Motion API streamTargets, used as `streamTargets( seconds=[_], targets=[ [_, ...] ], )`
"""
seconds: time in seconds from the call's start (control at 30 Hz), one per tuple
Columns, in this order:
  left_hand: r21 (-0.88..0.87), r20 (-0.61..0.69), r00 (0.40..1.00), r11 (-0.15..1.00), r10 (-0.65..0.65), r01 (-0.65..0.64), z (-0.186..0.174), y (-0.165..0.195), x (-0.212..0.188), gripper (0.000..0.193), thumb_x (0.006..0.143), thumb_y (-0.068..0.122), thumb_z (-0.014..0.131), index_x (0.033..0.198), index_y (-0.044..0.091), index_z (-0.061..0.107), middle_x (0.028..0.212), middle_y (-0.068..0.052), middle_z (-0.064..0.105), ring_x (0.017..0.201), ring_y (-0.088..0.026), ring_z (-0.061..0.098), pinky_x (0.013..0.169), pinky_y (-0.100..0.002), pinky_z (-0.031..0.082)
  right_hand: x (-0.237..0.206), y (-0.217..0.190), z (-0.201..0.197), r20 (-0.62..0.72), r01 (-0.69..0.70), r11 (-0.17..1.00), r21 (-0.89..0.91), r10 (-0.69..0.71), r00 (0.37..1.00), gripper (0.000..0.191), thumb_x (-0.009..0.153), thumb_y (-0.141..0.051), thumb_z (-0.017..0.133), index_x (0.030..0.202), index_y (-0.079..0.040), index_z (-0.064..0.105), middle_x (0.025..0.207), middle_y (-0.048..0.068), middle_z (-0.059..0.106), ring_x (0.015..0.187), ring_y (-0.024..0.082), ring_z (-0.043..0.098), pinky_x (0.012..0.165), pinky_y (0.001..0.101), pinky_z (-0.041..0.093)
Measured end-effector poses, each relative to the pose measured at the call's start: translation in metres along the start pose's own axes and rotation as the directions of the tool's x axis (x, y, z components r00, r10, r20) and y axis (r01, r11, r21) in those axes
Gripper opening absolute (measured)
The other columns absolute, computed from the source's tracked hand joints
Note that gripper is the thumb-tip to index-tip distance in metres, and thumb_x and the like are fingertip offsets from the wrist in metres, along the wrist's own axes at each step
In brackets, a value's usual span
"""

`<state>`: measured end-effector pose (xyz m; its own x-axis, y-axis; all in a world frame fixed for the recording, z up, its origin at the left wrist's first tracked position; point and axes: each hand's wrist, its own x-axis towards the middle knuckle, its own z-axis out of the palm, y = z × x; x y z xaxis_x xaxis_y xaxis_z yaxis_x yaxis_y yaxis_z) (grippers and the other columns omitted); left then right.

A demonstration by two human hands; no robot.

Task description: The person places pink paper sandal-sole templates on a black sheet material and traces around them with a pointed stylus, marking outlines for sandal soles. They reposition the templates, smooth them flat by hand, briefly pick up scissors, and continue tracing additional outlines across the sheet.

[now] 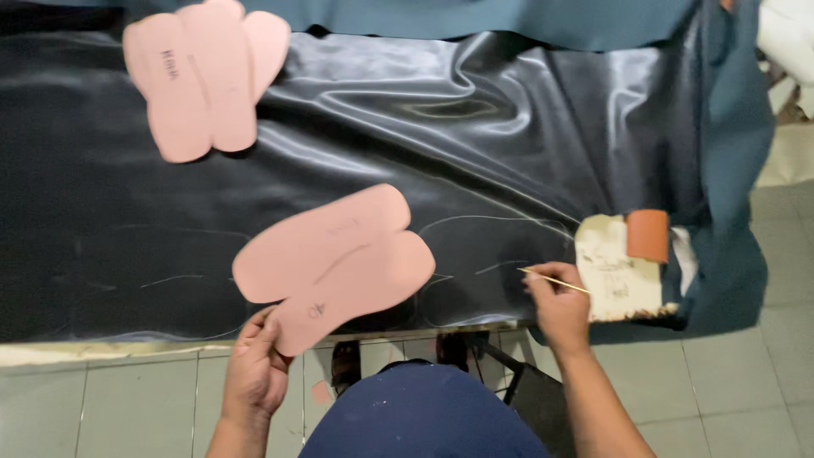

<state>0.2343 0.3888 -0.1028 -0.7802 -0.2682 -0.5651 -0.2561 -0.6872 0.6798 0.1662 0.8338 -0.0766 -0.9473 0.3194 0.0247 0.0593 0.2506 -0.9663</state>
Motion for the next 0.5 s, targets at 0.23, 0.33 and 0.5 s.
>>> streamTargets(
  seconds=[0.23,0.33,0.5],
  targets=[
    [-0.028,-0.125,0.965,0.972,0.229,-0.234,-0.081,0.072,0.011,0.019,0.106,0.011,0.053,0.123,0.004,0.059,0.12,-0.01,0.07,0.109,-0.02,0.069,0.099,-0.036,0.055,-0.016,-0.034,0.144,0.31,-0.147,0.984,0.097,0.111,0.944,0.01,0.093,-0.007,0.067,0.101,-0.002,0.069,0.093,0.007,0.075,0.081,0.011,0.07,0.075,0.0267,0.058],
    [0.041,-0.127,0.959,0.967,0.255,-0.252,-0.115,0.094,0.022,0.021,0.106,0.012,0.054,0.124,0.002,0.06,0.12,-0.011,0.07,0.108,-0.02,0.069,0.1,-0.035,0.054,-0.023,-0.031,0.178,0.148,-0.092,0.993,-0.073,0.102,0.984,0.009,0.092,-0.007,0.07,0.098,-0.001,0.067,0.089,0.01,0.073,0.076,0.013,0.067,0.07,0.0282,0.055],
    [0.151,-0.112,0.985,0.982,0.134,-0.116,-0.155,0.116,0.039,0.024,0.102,0.014,0.059,0.123,0.002,0.061,0.117,-0.009,0.07,0.104,-0.016,0.068,0.095,-0.033,0.053,-0.039,-0.021,0.189,0.074,-0.019,1.0,-0.002,0.019,0.997,0.011,0.092,-0.009,0.069,0.099,-0.003,0.064,0.094,0.005,0.073,0.08,0.01,0.068,0.073,0.0254,0.056]
  ],
)
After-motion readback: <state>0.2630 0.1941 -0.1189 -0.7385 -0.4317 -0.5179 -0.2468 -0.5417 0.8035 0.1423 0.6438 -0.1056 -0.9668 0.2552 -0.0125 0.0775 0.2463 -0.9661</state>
